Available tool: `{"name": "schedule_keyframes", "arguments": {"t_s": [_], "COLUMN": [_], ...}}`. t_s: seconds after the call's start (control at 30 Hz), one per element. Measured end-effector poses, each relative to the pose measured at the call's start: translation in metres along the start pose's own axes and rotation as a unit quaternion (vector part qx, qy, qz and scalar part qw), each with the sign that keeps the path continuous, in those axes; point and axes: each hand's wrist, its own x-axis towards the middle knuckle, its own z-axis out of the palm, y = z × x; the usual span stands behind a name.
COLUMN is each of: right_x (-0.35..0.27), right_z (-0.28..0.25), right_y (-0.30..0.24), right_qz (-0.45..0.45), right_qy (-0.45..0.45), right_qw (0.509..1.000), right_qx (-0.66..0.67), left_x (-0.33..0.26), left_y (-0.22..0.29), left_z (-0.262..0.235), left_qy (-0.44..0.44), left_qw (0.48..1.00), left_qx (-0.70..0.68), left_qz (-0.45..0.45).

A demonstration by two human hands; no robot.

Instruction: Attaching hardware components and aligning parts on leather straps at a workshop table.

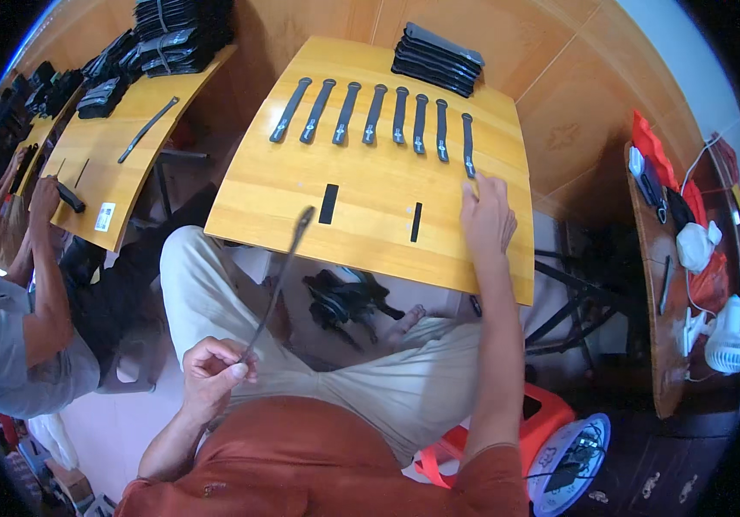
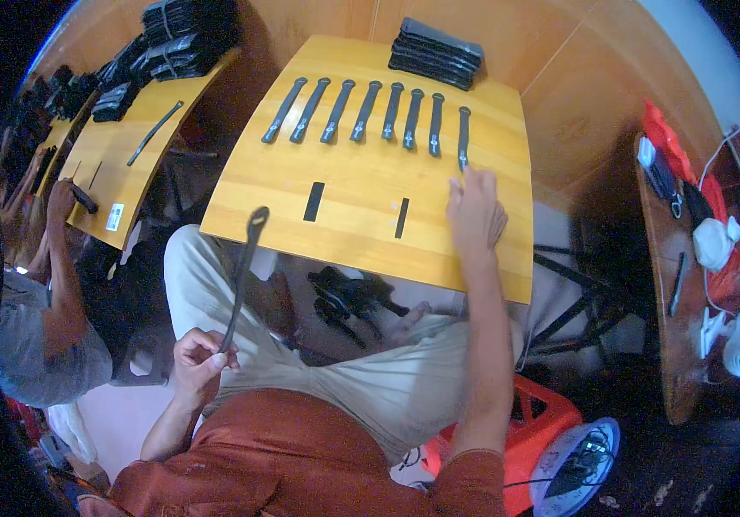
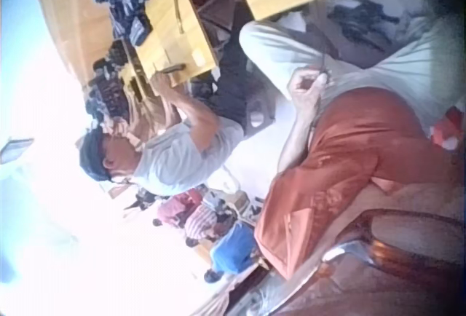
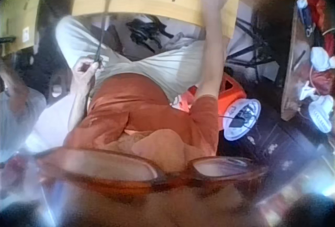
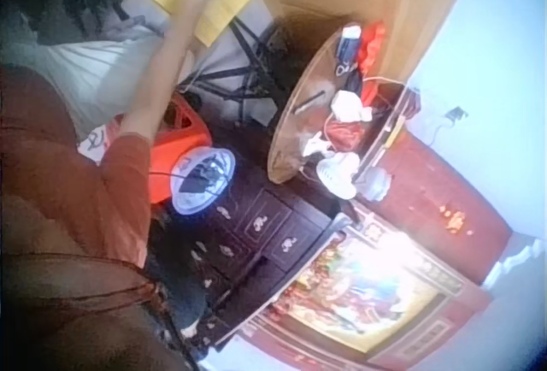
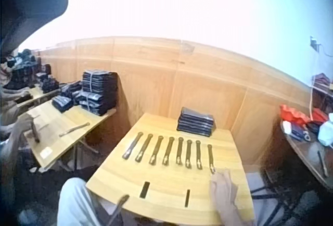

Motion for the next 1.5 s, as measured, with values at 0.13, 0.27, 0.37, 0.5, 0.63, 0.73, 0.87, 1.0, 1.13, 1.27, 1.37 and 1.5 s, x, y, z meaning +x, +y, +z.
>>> {"name": "schedule_keyframes", "arguments": {"t_s": [0.13, 0.27, 0.37, 0.5, 0.63, 0.73, 0.87, 1.0, 1.13, 1.27, 1.37, 1.5], "right_x": [-0.056, -0.119, -0.147, -0.15, -0.144, -0.147, -0.14, -0.14, -0.154, -0.172, -0.18, -0.185], "right_z": [-0.01, -0.053, -0.058, -0.062, -0.066, -0.068, -0.077, -0.08, -0.079, -0.083, -0.081, -0.078], "right_y": [-0.05, -0.123, -0.151, -0.163, -0.173, -0.181, -0.19, -0.181, -0.173, -0.173, -0.173, -0.174], "right_qz": [-0.064, 0.021, 0.057, -0.013, -0.051, -0.095, -0.131, -0.092, -0.093, -0.061, -0.059, -0.051], "right_qy": [-0.017, -0.283, -0.299, -0.279, -0.337, -0.366, -0.371, -0.317, -0.318, -0.333, -0.328, -0.327], "right_qw": [0.961, 0.764, 0.695, 0.733, 0.724, 0.729, 0.783, 0.82, 0.805, 0.778, 0.781, 0.779], "right_qx": [0.267, 0.579, 0.651, 0.621, 0.6, 0.57, 0.482, 0.467, 0.493, 0.529, 0.528, 0.532], "left_x": [0.011, 0.019, 0.024, 0.021, 0.017, 0.016, 0.023, 0.03, 0.035, 0.037, 0.036, 0.036], "left_y": [-0.008, -0.009, -0.009, -0.011, -0.01, -0.018, -0.011, -0.009, -0.013, -0.015, -0.014, -0.015], "left_z": [0.011, 0.02, 0.028, 0.028, 0.032, 0.028, 0.029, 0.019, 0.014, 0.01, 0.01, 0.009], "left_qy": [-0.034, -0.059, -0.077, -0.129, -0.11, -0.142, -0.162, -0.127, -0.09, -0.089, -0.087, -0.093], "left_qw": [0.997, 0.996, 0.995, 0.989, 0.985, 0.979, 0.968, 0.981, 0.991, 0.994, 0.994, 0.994], "left_qx": [-0.066, -0.04, -0.008, -0.01, -0.027, 0.073, 0.133, 0.056, 0.013, -0.001, 0.002, 0.017], "left_qz": [-0.028, -0.056, -0.056, -0.07, -0.128, -0.123, -0.136, -0.133, -0.095, -0.068, -0.064, -0.051]}}
